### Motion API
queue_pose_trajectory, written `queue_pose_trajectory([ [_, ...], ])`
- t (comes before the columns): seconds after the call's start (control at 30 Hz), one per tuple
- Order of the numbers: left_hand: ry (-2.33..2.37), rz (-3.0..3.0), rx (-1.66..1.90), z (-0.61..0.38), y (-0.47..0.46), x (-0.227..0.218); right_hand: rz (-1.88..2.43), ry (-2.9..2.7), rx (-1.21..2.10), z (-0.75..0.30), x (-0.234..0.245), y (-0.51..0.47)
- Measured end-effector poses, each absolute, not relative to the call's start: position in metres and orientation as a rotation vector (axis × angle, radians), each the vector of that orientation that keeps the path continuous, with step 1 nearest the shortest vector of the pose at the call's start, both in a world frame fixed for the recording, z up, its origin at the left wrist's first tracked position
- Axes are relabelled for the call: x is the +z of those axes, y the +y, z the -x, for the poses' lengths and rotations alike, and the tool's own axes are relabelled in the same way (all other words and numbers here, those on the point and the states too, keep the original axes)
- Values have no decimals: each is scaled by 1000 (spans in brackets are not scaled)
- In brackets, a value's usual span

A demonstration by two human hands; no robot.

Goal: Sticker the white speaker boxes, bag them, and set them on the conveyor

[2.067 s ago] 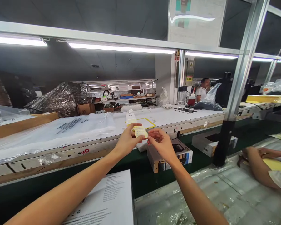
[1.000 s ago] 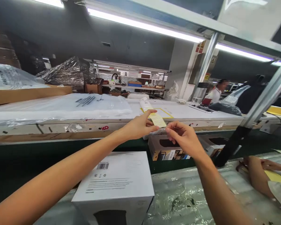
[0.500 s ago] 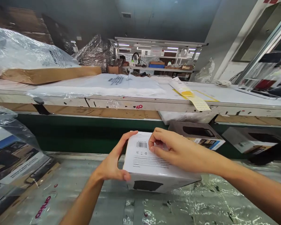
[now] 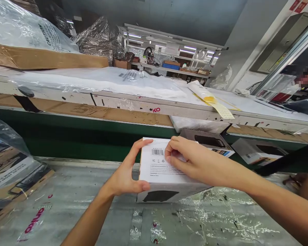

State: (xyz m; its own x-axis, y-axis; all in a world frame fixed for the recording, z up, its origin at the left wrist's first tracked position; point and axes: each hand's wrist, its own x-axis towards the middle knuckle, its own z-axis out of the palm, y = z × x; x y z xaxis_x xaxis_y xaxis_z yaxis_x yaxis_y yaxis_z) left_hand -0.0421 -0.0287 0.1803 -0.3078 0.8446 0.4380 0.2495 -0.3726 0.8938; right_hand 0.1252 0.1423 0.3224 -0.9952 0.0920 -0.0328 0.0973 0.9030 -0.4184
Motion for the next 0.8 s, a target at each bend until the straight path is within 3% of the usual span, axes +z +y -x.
queue_pose_trajectory([
  [0.33, 1338, -1447, 1773, 40, -25, 177, -231, 3109, -643, -124, 313, 138],
  [0.47, 1408, -1425, 1627, 47, -34, 189, -358, 3042, -722, -117, 319, 138],
  [0.6, 1570, -1487, 1443, 56, -47, 235, -360, 2994, -725, -110, 326, 139],
  [0.8, 2193, -1581, 1863, 111, -35, 357, -321, 3066, -768, -111, 323, 141],
])
